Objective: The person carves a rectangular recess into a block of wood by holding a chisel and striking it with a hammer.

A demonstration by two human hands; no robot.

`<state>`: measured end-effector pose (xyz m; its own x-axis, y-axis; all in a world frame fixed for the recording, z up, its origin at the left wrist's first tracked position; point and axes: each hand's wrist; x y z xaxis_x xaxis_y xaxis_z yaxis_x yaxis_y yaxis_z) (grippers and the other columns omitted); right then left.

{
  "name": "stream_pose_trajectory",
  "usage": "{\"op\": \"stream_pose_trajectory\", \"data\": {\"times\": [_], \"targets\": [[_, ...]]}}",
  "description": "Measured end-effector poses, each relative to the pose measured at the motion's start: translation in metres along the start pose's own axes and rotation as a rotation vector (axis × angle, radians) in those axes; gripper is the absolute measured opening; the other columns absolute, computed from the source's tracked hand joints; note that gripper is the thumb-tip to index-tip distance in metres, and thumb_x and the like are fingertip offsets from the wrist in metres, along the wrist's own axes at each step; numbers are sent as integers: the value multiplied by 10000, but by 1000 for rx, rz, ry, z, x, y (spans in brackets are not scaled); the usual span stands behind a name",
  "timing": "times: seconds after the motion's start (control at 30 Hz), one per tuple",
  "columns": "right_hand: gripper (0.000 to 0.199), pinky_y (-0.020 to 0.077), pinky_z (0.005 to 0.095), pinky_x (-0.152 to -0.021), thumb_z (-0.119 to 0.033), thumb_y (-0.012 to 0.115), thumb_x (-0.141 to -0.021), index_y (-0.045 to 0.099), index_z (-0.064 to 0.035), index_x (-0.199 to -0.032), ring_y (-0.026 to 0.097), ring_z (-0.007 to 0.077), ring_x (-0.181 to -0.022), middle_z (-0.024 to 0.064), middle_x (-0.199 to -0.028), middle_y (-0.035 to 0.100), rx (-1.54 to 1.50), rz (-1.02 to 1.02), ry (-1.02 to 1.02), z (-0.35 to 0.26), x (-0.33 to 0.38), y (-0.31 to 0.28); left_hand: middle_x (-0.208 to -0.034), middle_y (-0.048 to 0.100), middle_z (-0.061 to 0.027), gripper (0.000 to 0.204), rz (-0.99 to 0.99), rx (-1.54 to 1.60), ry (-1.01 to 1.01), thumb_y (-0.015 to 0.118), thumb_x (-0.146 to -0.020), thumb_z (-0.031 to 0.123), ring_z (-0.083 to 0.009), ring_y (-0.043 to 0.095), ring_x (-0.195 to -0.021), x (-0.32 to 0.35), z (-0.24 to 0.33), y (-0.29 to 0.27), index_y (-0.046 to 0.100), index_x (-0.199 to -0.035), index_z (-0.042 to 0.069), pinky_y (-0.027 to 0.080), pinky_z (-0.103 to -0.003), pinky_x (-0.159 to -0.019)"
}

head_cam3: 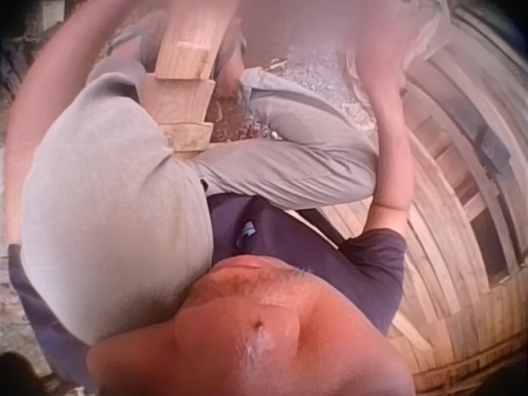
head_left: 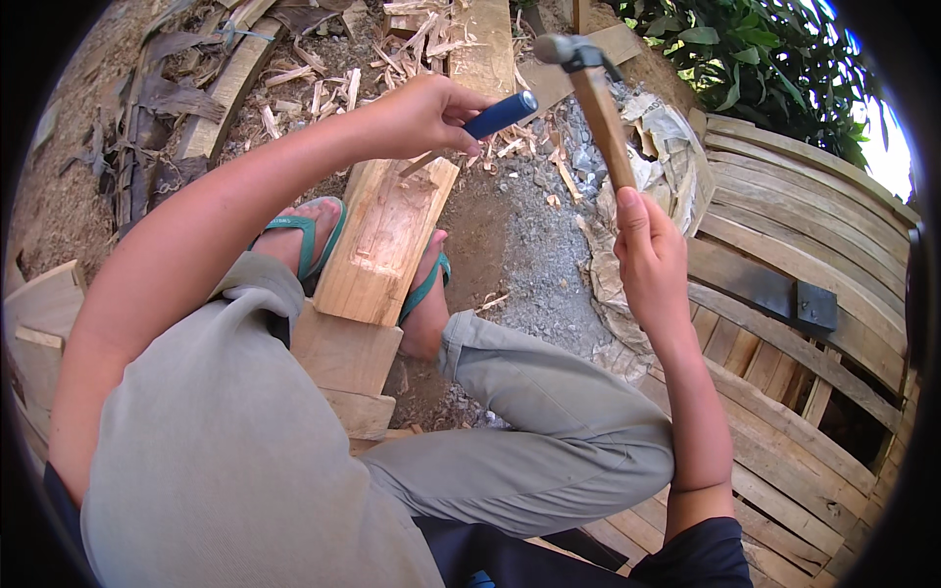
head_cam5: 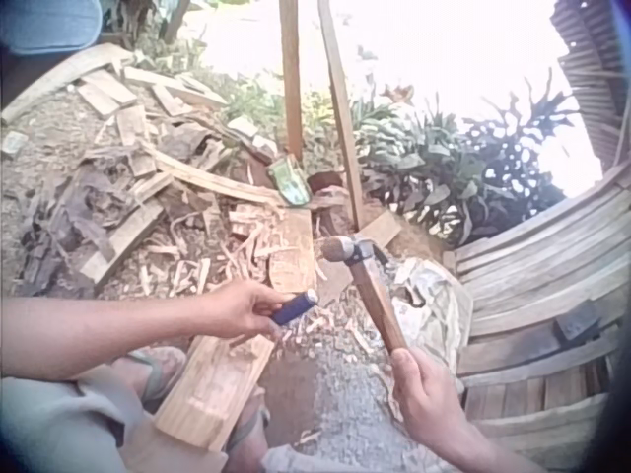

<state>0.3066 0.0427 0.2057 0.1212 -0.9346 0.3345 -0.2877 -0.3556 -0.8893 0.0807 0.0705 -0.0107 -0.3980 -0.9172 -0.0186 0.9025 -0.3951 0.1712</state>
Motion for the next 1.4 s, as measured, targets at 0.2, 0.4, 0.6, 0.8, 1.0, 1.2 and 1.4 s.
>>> {"op": "stream_pose_trajectory", "data": {"times": [0.2,0.4,0.6,0.8,1.0,1.2,1.4], "targets": [[514,357,326,-533,-450,493,-1087,555,-14,-822,428,104,-586,20,-610,458,73,-61,-3,10,-6,8,-1121,759,-106,583,62,78,-19,801,-838,15,-140,699,-1018,-8,-14,-3,604,-1387,32,538,-319,-946],[529,364,319,-527,-472,490,-1082,562,-16,-823,437,96,-578,12,-611,463,-52,-1,-4,10,-9,11,-1102,759,-96,539,63,38,9,783,-861,24,-126,692,-1000,-11,-20,-3,608,-1371,32,530,-320,-929],[549,358,314,-527,-501,495,-1072,570,-17,-825,429,93,-575,2,-615,458,-145,18,72,4,-13,5,-1123,761,-110,559,75,26,18,785,-862,38,-118,689,-1011,-11,-25,1,595,-1387,51,515,-313,-935],[536,339,300,-513,-504,485,-1076,552,-40,-816,411,82,-566,-14,-624,424,-97,-83,119,-1,-18,5,-1114,764,-143,549,83,-72,22,768,-878,58,-169,714,-1023,-12,-19,8,585,-1396,60,523,-333,-924],[544,333,282,-509,-519,470,-1078,513,-72,-769,399,72,-562,-38,-624,408,-30,-126,140,1,-21,13,-1109,765,-148,537,103,-97,76,751,-885,54,-199,727,-1039,-18,-24,11,585,-1395,78,527,-350,-909],[544,339,275,-482,-526,449,-1081,512,-82,-773,414,62,-541,-39,-622,418,-245,-40,207,4,-20,4,-1038,767,-146,500,118,-109,90,742,-891,51,-211,735,-963,-16,-24,13,589,-1367,50,535,-358,-870],[546,330,282,-484,-522,447,-1083,513,-77,-774,410,63,-547,-45,-624,412,-199,-62,158,7,-25,1,-1026,768,-135,459,120,-155,85,728,-902,49,-201,734,-940,-14,-25,11,607,-1344,51,537,-356,-863]]}}
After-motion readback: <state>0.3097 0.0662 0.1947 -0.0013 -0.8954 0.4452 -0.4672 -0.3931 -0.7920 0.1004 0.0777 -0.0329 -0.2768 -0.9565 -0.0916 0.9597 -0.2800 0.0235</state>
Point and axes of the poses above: each hand's wrist, its own x-axis away from the middle knuckle, its own y-axis out of the palm, z = x × y
